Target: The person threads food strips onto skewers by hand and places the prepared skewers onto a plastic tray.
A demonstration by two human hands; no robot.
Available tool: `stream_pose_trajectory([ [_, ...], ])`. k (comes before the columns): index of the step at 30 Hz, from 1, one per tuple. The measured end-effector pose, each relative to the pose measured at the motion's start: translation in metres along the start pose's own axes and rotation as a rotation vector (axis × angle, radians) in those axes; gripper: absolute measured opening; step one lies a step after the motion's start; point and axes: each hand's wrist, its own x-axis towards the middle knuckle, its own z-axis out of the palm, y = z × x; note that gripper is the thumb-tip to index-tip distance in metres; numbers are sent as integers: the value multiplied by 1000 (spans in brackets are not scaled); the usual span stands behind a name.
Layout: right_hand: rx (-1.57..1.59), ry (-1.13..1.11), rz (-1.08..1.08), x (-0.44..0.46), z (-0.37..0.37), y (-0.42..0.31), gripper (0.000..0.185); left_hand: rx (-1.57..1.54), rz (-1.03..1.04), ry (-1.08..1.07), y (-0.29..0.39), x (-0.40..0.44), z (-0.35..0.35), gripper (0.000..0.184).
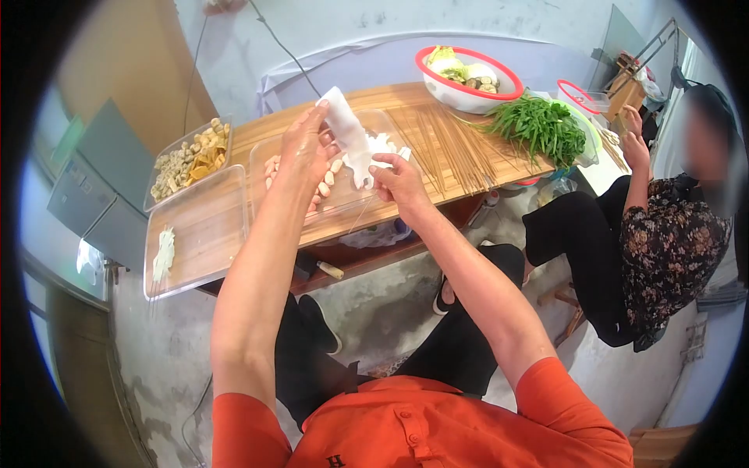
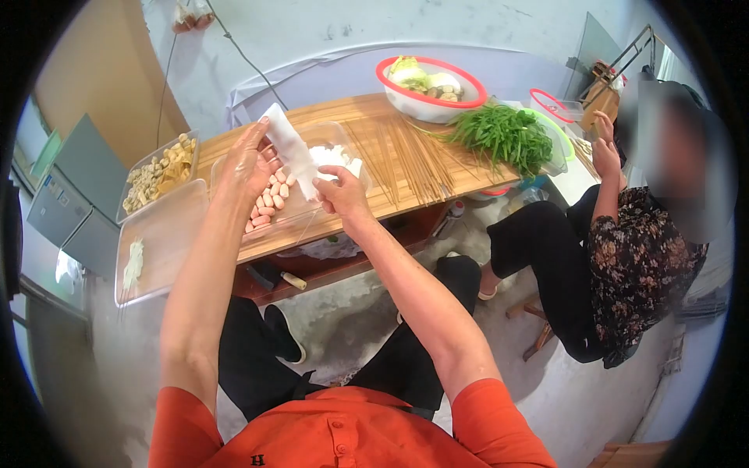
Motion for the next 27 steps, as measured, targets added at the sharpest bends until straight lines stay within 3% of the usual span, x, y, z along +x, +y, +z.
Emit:
stream_pose_trajectory([
  [10, -19, -229, 82, 15, -4, -5, 11, 8, -5, -12, 4, 1, -3, 23],
  [27, 221, -294, 253, 2, -27, -31, 12, 92, -136, 39, -50, 41, -27, 27],
])
